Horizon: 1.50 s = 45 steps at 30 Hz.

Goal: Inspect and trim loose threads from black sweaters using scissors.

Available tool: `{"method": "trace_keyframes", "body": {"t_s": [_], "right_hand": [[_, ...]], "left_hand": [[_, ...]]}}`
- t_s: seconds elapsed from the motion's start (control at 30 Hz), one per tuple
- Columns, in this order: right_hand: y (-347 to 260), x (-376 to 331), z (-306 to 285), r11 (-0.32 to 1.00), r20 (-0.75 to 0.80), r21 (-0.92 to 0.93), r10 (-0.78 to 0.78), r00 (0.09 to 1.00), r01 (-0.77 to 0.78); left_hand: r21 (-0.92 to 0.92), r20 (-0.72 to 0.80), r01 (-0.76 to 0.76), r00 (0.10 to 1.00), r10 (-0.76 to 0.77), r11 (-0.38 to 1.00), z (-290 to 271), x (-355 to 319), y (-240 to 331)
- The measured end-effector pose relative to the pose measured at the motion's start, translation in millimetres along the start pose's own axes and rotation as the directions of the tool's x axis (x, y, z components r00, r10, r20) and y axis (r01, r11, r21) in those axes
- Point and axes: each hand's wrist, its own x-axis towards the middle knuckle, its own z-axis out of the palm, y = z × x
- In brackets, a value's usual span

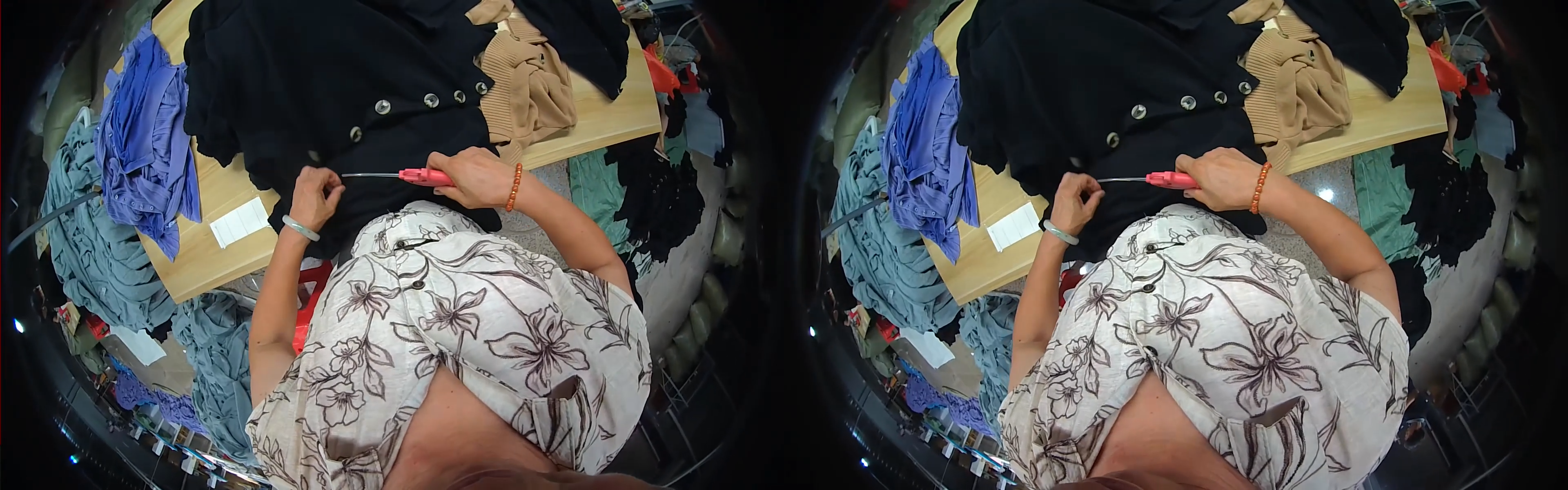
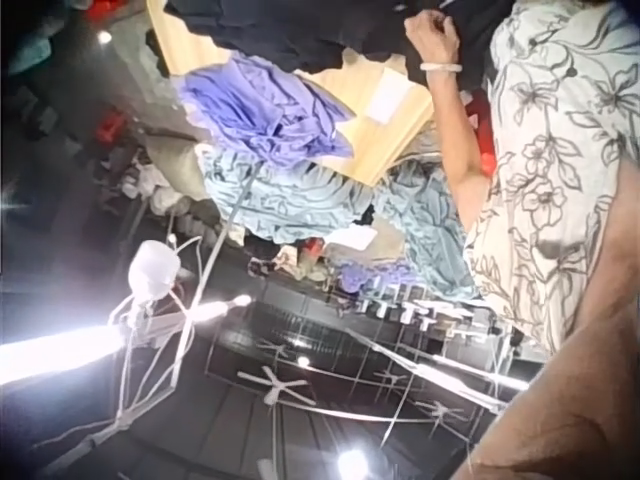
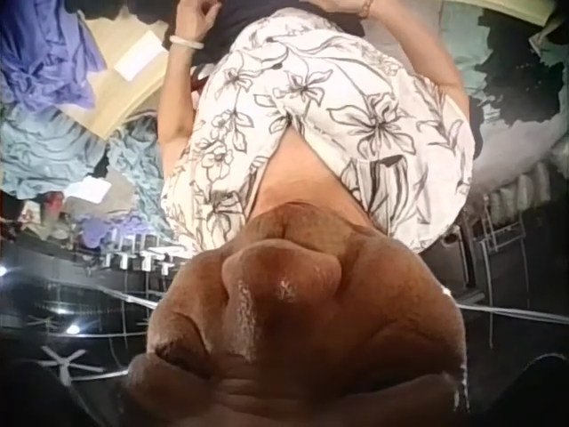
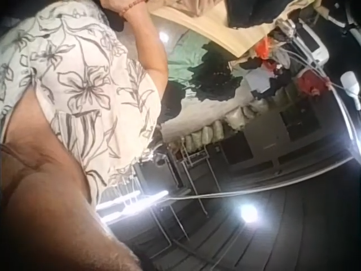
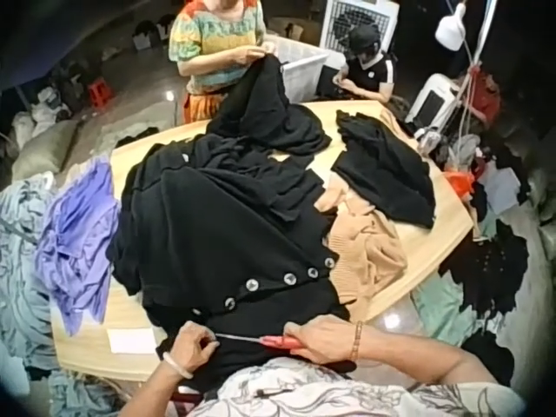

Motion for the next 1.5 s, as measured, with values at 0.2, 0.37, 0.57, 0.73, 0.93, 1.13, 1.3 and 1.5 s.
{"method": "trace_keyframes", "body": {"t_s": [0.2, 0.37, 0.57, 0.73, 0.93, 1.13, 1.3, 1.5], "right_hand": [[15, -19, 4, 0.986, -0.143, 0.166, 0.055, 0.988, -0.031], [16, -22, 12, 0.980, -0.203, 0.175, 0.131, 0.970, -0.096], [16, -20, 22, 0.977, -0.195, 0.000, 0.208, 0.958, -0.212], [23, -24, 30, 0.974, -0.248, 0.174, 0.186, 0.951, -0.145], [36, -36, 34, 0.976, -0.386, 0.157, 0.199, 0.901, -0.148], [29, -39, 25, 0.916, -0.118, 0.099, 0.399, 0.909, -0.389], [37, -45, 31, 0.930, -0.196, 0.196, 0.348, 0.917, -0.311], [52, -60, 41, 0.941, -0.385, 0.252, 0.310, 0.869, -0.224]], "left_hand": [[0.231, -0.310, -0.123, 0.931, 0.192, 0.965, 9, 34, 30], [0.422, -0.058, 0.023, 0.998, 0.002, 0.906, 38, 82, 13], [0.018, -0.064, 0.248, 0.967, -0.247, 0.969, 44, 73, -33], [-0.009, -0.227, 0.014, 0.974, -0.015, 1.000, 41, 75, 12], [0.241, -0.105, 0.008, 0.994, 0.018, 0.970, 69, 116, 30], [-0.104, 0.018, 0.187, 0.982, -0.186, 0.977, 70, 120, 4], [0.228, -0.124, -0.092, 0.985, 0.123, 0.969, 62, 111, 16], [0.234, -0.158, -0.251, 0.944, 0.291, 0.939, 78, 140, 56]]}}
